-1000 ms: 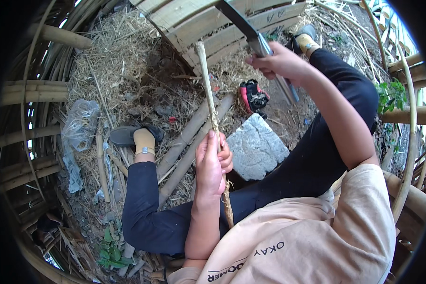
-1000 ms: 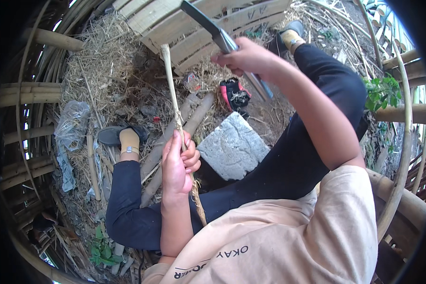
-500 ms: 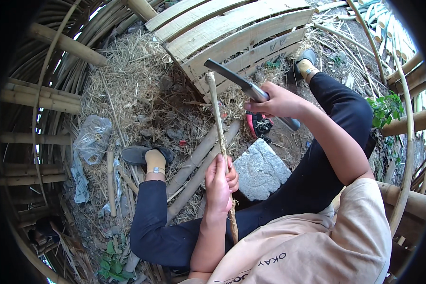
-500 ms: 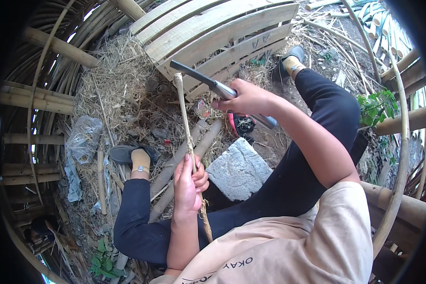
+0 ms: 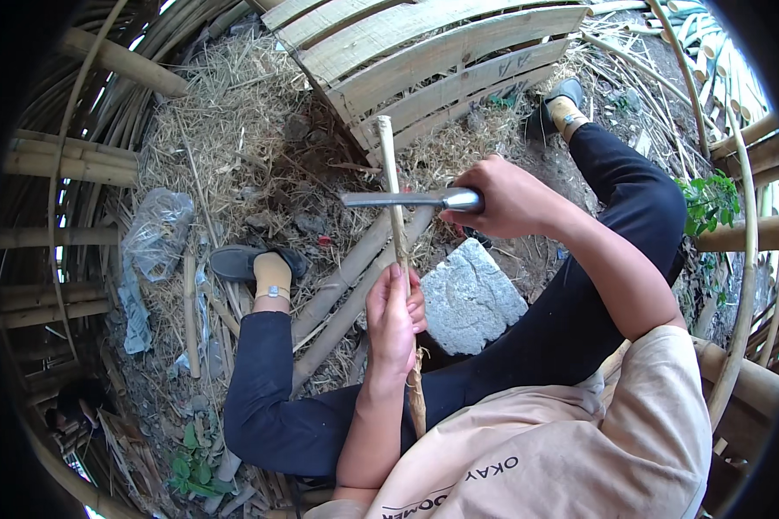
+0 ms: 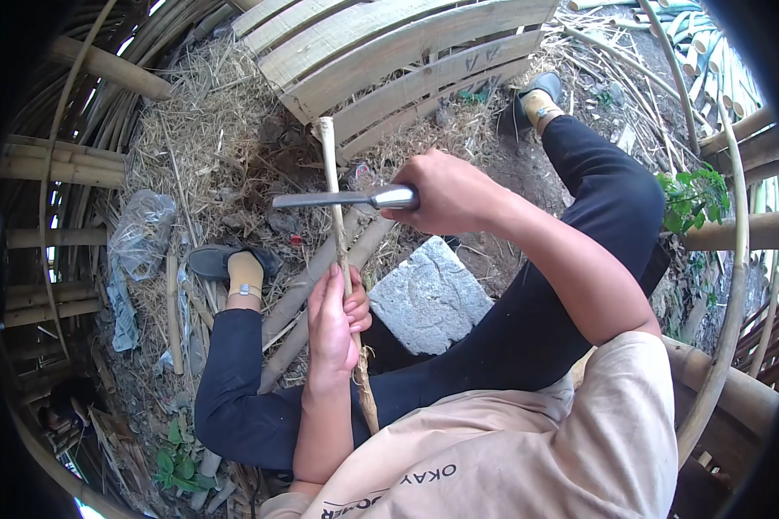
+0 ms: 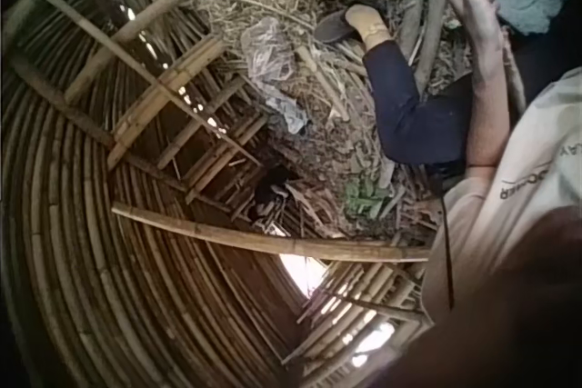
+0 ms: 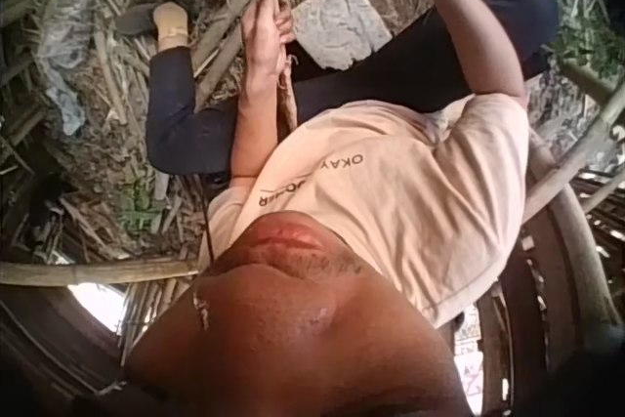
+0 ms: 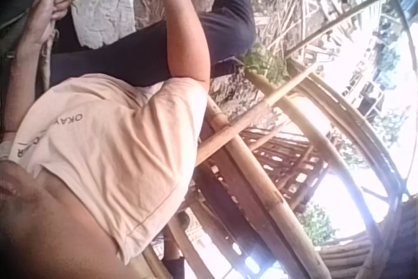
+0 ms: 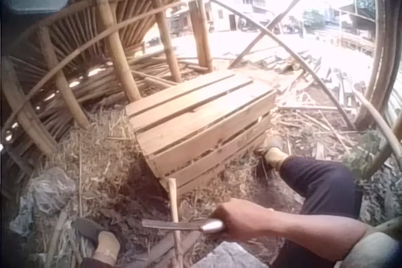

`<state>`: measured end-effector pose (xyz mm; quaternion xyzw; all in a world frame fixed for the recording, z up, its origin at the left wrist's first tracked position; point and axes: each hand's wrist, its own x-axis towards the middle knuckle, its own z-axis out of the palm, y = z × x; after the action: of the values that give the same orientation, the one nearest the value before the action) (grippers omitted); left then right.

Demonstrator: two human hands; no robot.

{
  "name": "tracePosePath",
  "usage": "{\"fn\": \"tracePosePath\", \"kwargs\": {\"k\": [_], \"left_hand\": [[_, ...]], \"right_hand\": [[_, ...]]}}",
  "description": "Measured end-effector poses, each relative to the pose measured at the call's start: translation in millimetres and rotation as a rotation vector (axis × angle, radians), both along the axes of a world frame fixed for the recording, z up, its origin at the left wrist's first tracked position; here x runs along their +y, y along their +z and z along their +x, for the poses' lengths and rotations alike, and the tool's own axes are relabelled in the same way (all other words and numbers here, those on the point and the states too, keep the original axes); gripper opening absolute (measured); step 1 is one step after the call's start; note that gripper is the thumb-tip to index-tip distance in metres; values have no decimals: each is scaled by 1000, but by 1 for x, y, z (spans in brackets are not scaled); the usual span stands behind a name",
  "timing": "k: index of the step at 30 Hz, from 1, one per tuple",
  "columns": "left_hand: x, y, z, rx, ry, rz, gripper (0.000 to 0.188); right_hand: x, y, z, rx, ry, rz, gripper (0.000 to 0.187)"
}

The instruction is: The person shaves the bark off a thin wooden stick using a knife while resting it against a stone block.

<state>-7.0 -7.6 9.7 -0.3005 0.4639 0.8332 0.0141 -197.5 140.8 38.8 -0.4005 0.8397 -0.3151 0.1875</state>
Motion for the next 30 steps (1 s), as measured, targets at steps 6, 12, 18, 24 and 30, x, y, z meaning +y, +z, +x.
{"fn": "tracePosePath", "kwargs": {"k": [6, 12, 18, 24, 30], "left_hand": [[-1, 3, -3, 15, 3, -33, 29], [9, -7, 1, 61, -1, -452, 24], [15, -2, 3, 7, -32, -607, 27], [9, -7, 8, 68, -65, -501, 21], [19, 4, 6, 84, -34, -351, 21]], "right_hand": [[0, -11, 6, 151, 33, 75, 24], [-8, -25, 6, 254, -47, 187, 17], [-6, -26, -1, 297, -68, 202, 16], [-12, -37, -13, 344, -124, 142, 14], [-3, -54, -60, 458, -357, 103, 23]]}}
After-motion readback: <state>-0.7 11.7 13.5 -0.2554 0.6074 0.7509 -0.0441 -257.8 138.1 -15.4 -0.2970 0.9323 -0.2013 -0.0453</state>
